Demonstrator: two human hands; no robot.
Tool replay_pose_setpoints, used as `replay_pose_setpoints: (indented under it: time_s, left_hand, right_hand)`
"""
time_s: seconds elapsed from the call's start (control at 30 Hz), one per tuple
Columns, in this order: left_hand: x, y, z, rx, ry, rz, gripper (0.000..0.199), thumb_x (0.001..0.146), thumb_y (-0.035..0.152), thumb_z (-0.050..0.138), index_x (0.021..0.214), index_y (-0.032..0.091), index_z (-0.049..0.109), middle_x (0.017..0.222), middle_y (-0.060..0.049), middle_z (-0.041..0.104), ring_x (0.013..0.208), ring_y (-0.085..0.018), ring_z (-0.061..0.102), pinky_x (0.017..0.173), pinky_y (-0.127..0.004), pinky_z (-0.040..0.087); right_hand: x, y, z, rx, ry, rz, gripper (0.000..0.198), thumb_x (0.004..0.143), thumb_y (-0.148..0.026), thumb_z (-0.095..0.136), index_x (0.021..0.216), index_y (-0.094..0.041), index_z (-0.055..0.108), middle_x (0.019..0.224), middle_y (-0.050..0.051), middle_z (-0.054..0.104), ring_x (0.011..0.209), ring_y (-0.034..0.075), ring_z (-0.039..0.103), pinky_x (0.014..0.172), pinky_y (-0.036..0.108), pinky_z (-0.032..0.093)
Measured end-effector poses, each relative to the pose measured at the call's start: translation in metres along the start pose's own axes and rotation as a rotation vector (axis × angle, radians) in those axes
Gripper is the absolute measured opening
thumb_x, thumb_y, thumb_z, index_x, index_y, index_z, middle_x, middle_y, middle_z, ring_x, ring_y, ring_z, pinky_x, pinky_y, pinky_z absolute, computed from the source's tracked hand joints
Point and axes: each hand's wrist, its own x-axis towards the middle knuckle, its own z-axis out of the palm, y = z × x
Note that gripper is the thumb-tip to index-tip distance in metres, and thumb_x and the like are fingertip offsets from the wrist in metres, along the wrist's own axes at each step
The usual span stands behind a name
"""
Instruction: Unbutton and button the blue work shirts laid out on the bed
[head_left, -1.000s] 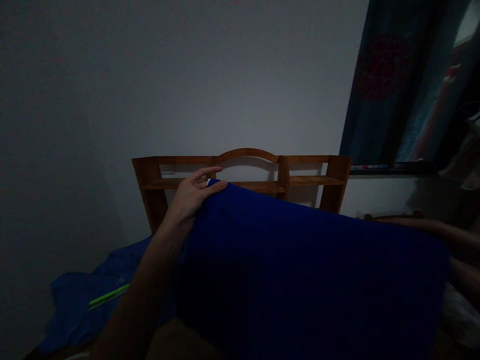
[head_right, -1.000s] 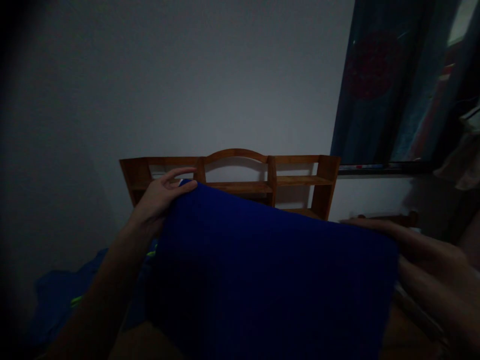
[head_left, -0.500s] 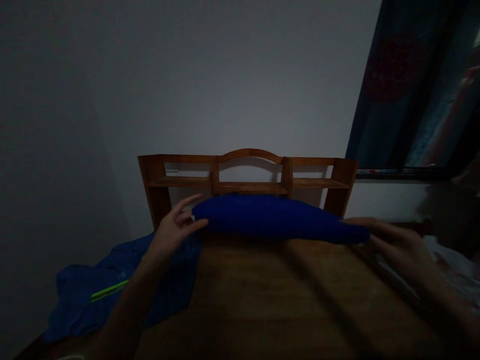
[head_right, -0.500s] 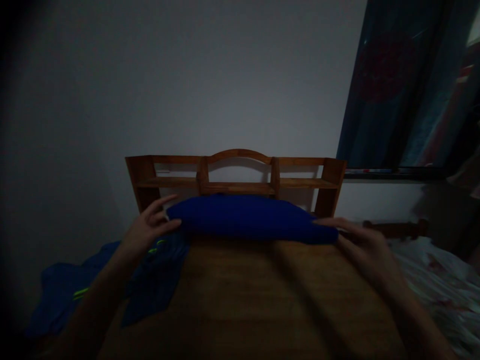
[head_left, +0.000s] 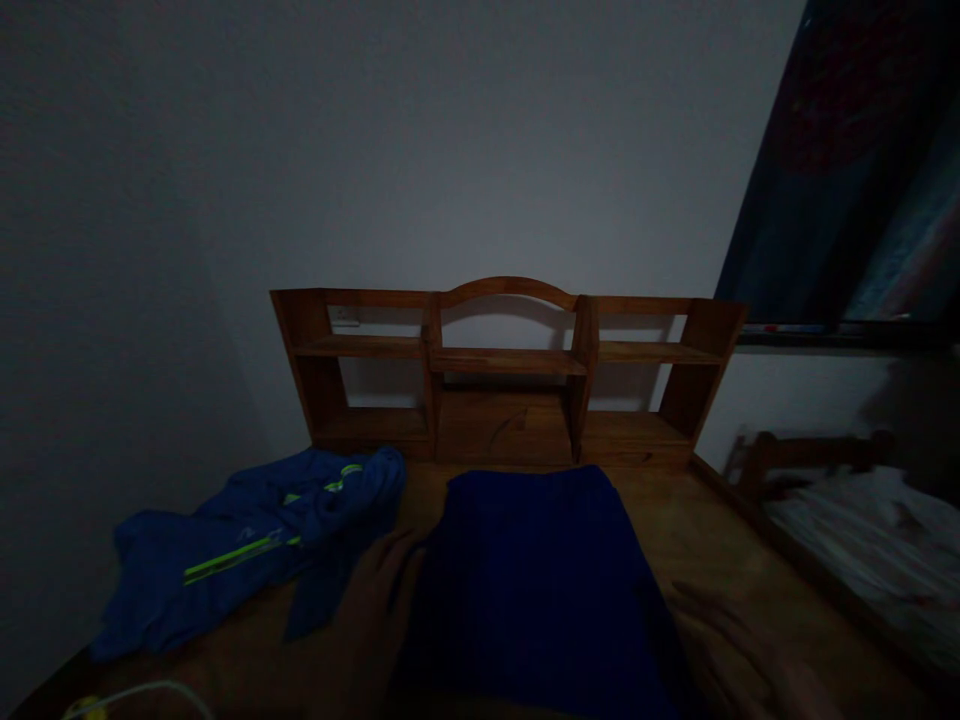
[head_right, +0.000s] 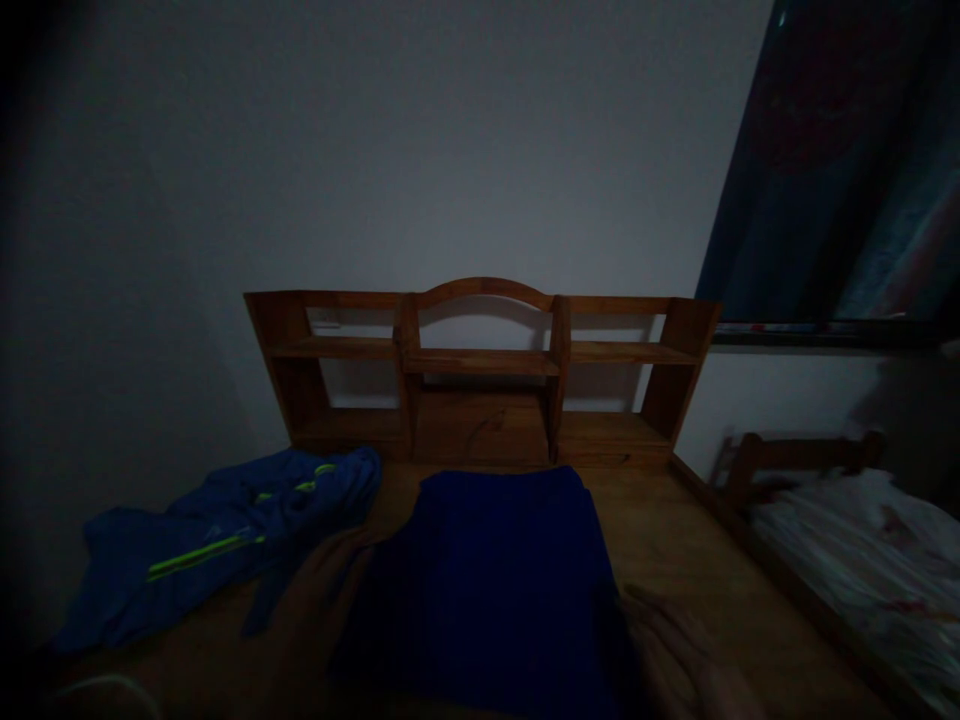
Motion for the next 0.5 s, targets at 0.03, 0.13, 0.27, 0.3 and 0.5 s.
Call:
replay_pose_setpoints:
  time_s: [0.03,0.13,0.27,0.3,0.5]
  left_hand:
    - [0.010,0.016,0.020,0.000,-0.054,0.062,0.037,0.079,0.045,0.046,0.112,0.034,0.060,0.124,0.001,0.055,0.121,-0.024,0.044,0.108,-0.039,0.028]
    - [0.043,0.042,0.085,0.081,-0.342,0.369,0.048,0.085,0.051,0.038,0.123,0.026,0.053,0.137,-0.004,0.043,0.132,-0.026,0.029,0.112,-0.044,0.014]
    - [0.085,0.010,0.143,0.285,-0.498,0.371,0.058,0.084,0.059,0.033,0.131,0.028,0.043,0.144,-0.002,0.033,0.135,-0.028,0.019,0.110,-0.049,0.004]
    - [0.094,-0.005,0.150,0.312,-0.481,0.356,0.057,0.086,0.058,0.030,0.133,0.028,0.040,0.144,-0.002,0.033,0.136,-0.027,0.018,0.110,-0.049,0.004]
    - [0.112,-0.060,0.163,0.356,-0.323,0.346,0.056,0.088,0.053,0.024,0.135,0.026,0.037,0.145,-0.002,0.030,0.137,-0.023,0.014,0.112,-0.042,0.005]
  right_hand:
    - [0.020,-0.014,0.000,-0.017,0.012,0.035,0.040,0.086,-0.039,0.043,0.125,-0.032,0.051,0.127,0.002,0.052,0.116,0.021,0.050,0.096,0.035,0.045]
    - [0.082,-0.045,0.022,-0.059,0.012,0.022,0.045,0.090,-0.044,0.036,0.132,-0.029,0.043,0.140,0.003,0.037,0.127,0.021,0.036,0.105,0.040,0.033]
    - [0.127,-0.028,0.074,-0.162,-0.149,0.079,0.055,0.087,-0.055,0.035,0.136,-0.029,0.037,0.146,0.003,0.024,0.136,0.025,0.016,0.110,0.048,0.015]
    - [0.129,-0.015,0.084,-0.171,-0.207,0.132,0.055,0.087,-0.055,0.033,0.136,-0.030,0.037,0.146,0.003,0.026,0.136,0.025,0.016,0.109,0.047,0.014]
    - [0.102,0.056,0.102,-0.251,-0.204,0.319,0.049,0.088,-0.049,0.027,0.130,-0.030,0.044,0.145,0.003,0.028,0.136,0.025,0.012,0.107,0.051,0.013]
